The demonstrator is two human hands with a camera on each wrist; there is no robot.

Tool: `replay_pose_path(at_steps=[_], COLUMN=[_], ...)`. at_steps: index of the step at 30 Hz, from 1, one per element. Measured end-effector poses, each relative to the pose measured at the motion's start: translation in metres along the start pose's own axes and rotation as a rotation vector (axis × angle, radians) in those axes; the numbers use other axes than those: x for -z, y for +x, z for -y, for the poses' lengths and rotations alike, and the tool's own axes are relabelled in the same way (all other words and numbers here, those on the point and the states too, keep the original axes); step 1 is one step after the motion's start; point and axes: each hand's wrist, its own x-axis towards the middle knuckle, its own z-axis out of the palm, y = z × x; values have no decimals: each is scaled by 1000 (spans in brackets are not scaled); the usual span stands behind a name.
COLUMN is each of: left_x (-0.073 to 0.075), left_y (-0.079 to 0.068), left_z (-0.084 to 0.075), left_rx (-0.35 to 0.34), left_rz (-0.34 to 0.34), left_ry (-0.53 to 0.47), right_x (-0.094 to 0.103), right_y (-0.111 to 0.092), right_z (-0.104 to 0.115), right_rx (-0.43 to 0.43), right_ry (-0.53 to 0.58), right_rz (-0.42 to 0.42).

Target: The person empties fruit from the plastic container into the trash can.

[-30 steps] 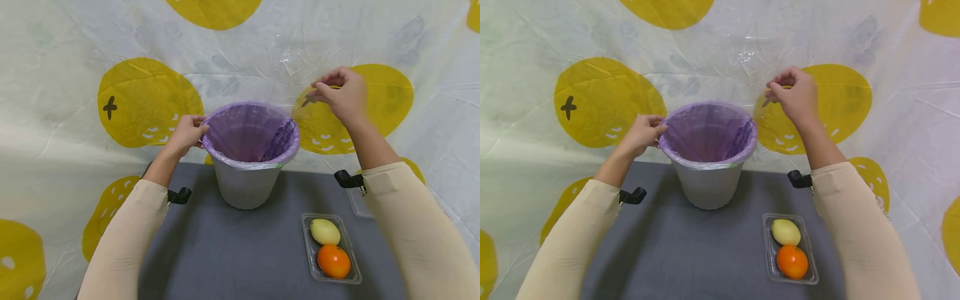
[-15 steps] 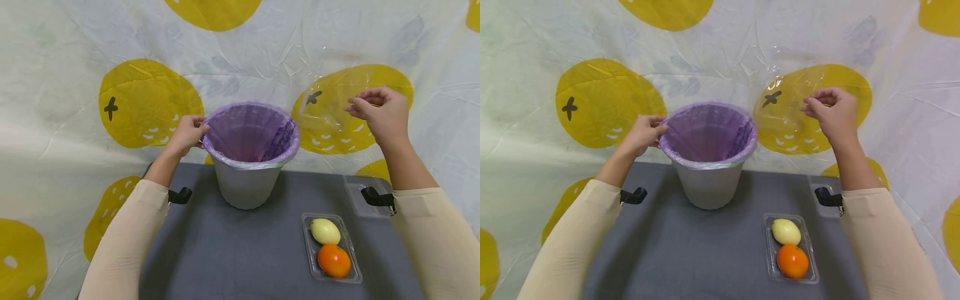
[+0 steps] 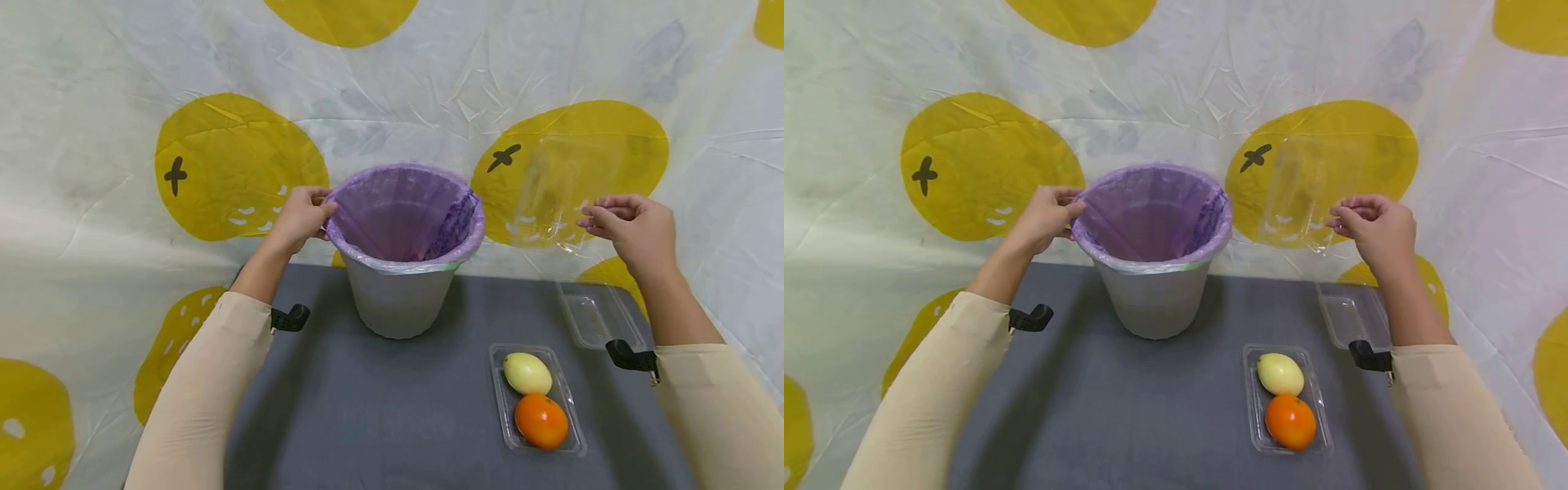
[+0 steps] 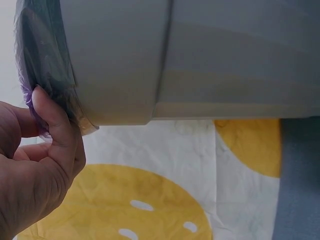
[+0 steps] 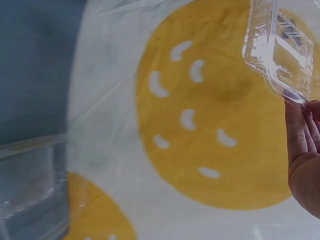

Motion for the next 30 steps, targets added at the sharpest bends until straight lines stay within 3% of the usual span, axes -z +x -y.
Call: replay_pose_path(at_steps=[8, 14, 19, 30], left_x=[2, 1, 0, 0], left_y=[1, 0, 0, 0], left_z=[0, 0, -1, 0], left_rx=[-1, -1, -2, 5], left_rz=[0, 5, 4, 3], left_ry=[11, 10, 13, 0], right_x=[8, 10, 9, 8], right_y=[-4, -10, -12, -12], right_z=[-49, -85, -113, -162], right_rx=[-54, -85, -122, -262], right_ry=[-331, -454, -531, -524], right_rz=[92, 152, 171, 233])
